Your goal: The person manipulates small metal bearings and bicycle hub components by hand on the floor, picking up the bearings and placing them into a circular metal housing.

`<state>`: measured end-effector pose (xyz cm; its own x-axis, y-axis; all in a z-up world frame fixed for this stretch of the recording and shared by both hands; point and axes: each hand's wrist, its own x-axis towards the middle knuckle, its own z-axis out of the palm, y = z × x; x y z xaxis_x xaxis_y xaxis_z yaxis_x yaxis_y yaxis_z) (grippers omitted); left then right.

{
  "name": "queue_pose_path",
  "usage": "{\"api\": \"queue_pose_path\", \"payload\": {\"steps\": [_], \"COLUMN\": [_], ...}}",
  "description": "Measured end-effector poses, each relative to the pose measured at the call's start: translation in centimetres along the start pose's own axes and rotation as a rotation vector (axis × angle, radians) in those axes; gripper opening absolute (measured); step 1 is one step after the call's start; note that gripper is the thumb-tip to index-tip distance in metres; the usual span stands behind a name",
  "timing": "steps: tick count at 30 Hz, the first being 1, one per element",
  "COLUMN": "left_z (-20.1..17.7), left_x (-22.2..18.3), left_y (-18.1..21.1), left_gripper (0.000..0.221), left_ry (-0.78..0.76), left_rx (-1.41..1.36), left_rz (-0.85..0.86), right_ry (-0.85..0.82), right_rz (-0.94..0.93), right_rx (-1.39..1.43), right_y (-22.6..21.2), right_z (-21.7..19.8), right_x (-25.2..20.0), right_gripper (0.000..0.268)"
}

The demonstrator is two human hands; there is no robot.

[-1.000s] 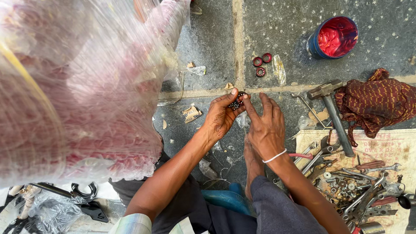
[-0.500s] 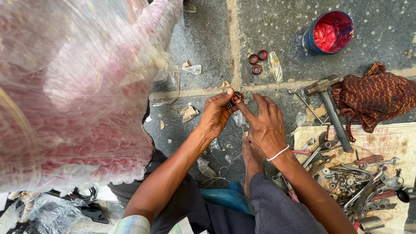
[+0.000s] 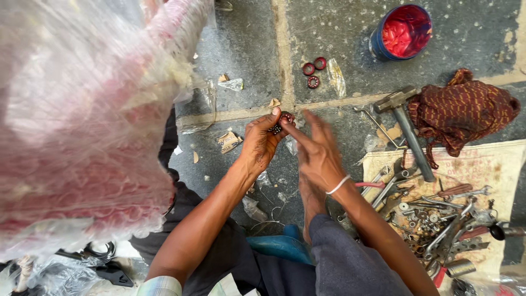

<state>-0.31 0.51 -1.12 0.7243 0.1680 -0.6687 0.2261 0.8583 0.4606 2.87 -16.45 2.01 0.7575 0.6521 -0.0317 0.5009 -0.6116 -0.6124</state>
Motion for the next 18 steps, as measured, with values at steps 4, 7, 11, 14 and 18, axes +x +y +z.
{"api": "queue_pose_path", "payload": {"steps": [4,7,11,14,18], "left_z": [-0.2,-0.5,-1.0,-2.2,-3.0], "left_x": [-0.1,-0.2,0.6,0.8,1.3], "left_y": [-0.5,-1.5,-2.2,-3.0,-2.5], "left_gripper": [0.027,0.027,0.027,0.03,0.029], "left_ry": [0.029,0.022,0.107,0.291,0.381], "left_rx": [0.012,0.017,0.115,0.054,0.008], "left_rz": [-0.041,-0.059,-0.077,-0.163,-0.155], "right_ry": [0.036,0.145,0.162,0.107,0.016], "right_rz": [0.035,0.025,0.064,0.318,0.344], "right_rx": [0.146,0.301,0.357,0.218,-0.11], "right_y": [-0.4,-0.5,1.5,5.8,12.2], "right_z": [-0.4,0.3,2.9,5.4,6.8], "right_x": [0.5,0.6,1.5,2.1,5.1], "right_gripper": [0.054,0.057,0.065,0.062,0.059]}}
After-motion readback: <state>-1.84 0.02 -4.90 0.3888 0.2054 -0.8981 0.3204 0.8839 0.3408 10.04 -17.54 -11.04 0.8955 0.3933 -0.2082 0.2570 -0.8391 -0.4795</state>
